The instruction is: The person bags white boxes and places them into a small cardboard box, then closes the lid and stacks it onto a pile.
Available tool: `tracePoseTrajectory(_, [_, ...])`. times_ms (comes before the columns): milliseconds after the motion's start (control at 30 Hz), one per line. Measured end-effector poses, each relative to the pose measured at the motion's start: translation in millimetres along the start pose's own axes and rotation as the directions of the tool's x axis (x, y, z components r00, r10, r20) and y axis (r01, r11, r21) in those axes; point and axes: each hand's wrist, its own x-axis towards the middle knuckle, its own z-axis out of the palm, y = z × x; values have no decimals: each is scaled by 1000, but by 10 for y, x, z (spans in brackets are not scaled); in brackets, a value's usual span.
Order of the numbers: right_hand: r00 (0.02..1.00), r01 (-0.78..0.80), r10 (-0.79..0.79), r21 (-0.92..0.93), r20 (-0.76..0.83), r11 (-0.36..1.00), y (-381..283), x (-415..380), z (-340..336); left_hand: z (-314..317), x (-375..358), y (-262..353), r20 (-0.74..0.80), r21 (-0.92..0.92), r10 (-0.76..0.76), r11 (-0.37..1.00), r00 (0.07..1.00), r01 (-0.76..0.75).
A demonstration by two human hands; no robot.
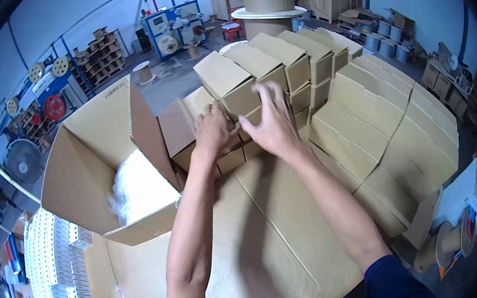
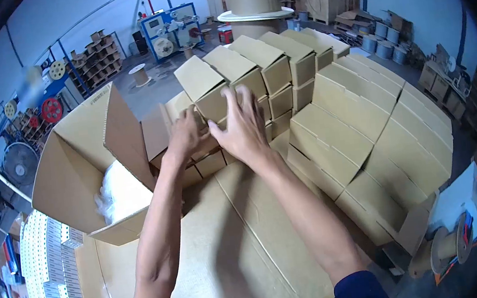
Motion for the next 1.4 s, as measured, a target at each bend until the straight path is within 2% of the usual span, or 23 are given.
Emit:
tracePoseTrajectory(33, [1000,-11,12,-79,13,997,-31,200,91,-3,33,-9,115,-69,-36,997,993,44])
tracePoseTrajectory(133, [993,-89,108,-292,49,952,-115,473,365,261,276,-145,316,94,58,991,947,-92])
tracePoseTrajectory(167, [986,-121,153,-357,62,926,-109,502,442,413,298,-199,247,97,-8,995,969,-16])
tracePoseTrajectory(267, [977,-117,182,-437,110,892,-193,556,484,98,200,85,314,65,-115,993,942,100])
tracePoseTrajectory(300, [968,-136,209,-408,140,903,-235,593,465,582,374,-250,268,159,-71,987,961,29])
tracePoseTrajectory(400, [975,-140,187,-319,122,937,-262,674,493,439,247,-259,122,-26,-1,1000,993,4])
tracePoseTrajectory(433, [986,-114,140,-255,86,960,-270,705,494,312,251,-185,184,3,-42,999,982,43])
tracePoseTrajectory(533, [995,-104,103,-119,-21,987,-358,783,471,197,364,-239,119,-557,104,830,987,-21])
tracePoseTrajectory(567, [992,-62,48,-119,-116,991,-392,790,447,239,369,-187,-68,-609,96,785,993,-118])
tracePoseTrajectory(600, [986,-54,43,-62,-158,997,-435,786,403,247,364,-107,-253,-624,85,747,964,-230])
tracePoseTrajectory(667, [971,-24,36,51,-236,998,-565,753,285,-403,93,386,-408,-676,9,669,913,-308])
tracePoseTrajectory(700, [978,-20,37,82,-204,996,-704,708,108,-543,52,452,-451,-600,28,731,892,-326])
tracePoseTrajectory(800, [930,234,-148,231,-335,945,-915,641,-321,-843,-156,609,-524,-636,18,656,851,-406])
tracePoseTrajectory(833, [964,180,-26,581,-263,794,-990,579,-440,-920,-209,628,-506,-686,-18,615,863,-389])
tracePoseTrajectory(933, [994,75,0,693,-108,717,-1190,41,-879,-1146,-709,834,-547,-757,-141,504,825,-416])
tracePoseTrajectory(967, [995,88,-37,678,-89,730,-1218,-188,-966,-1193,-905,874,-608,-669,-101,599,788,-440])
tracePoseTrajectory(1000, [989,149,-117,585,-92,797,-1185,-456,-972,-1175,-1105,927,-616,-674,-119,591,779,-443])
tracePoseTrajectory(1100, [998,-7,-39,725,46,689,-1608,-1242,-1228,-1100,-1838,863,-605,-586,-158,752,780,-302])
tracePoseTrajectory(1133, [994,-26,-61,722,94,691,-1627,-1536,-1209,-1083,-2140,884,-498,-754,-241,595,833,-279])
tracePoseTrajectory(1200, [979,-111,-22,620,202,777,-1751,-2060,-1304,-1028,-2793,679,-502,-628,-177,747,846,-217])
tracePoseTrajectory(1267, [959,-238,108,537,262,809,-1849,-2401,-1426,-857,-3482,411,-369,-775,-272,617,889,-133])
tracePoseTrajectory(1333, [946,-323,291,463,141,825,-1730,-2814,-1380,-663,-4221,37,-211,-814,-307,581,928,7])
tracePoseTrajectory(1400, [947,-285,236,230,217,930,-1710,-2984,-1507,-788,-4736,-4,-104,-873,-311,483,945,63])
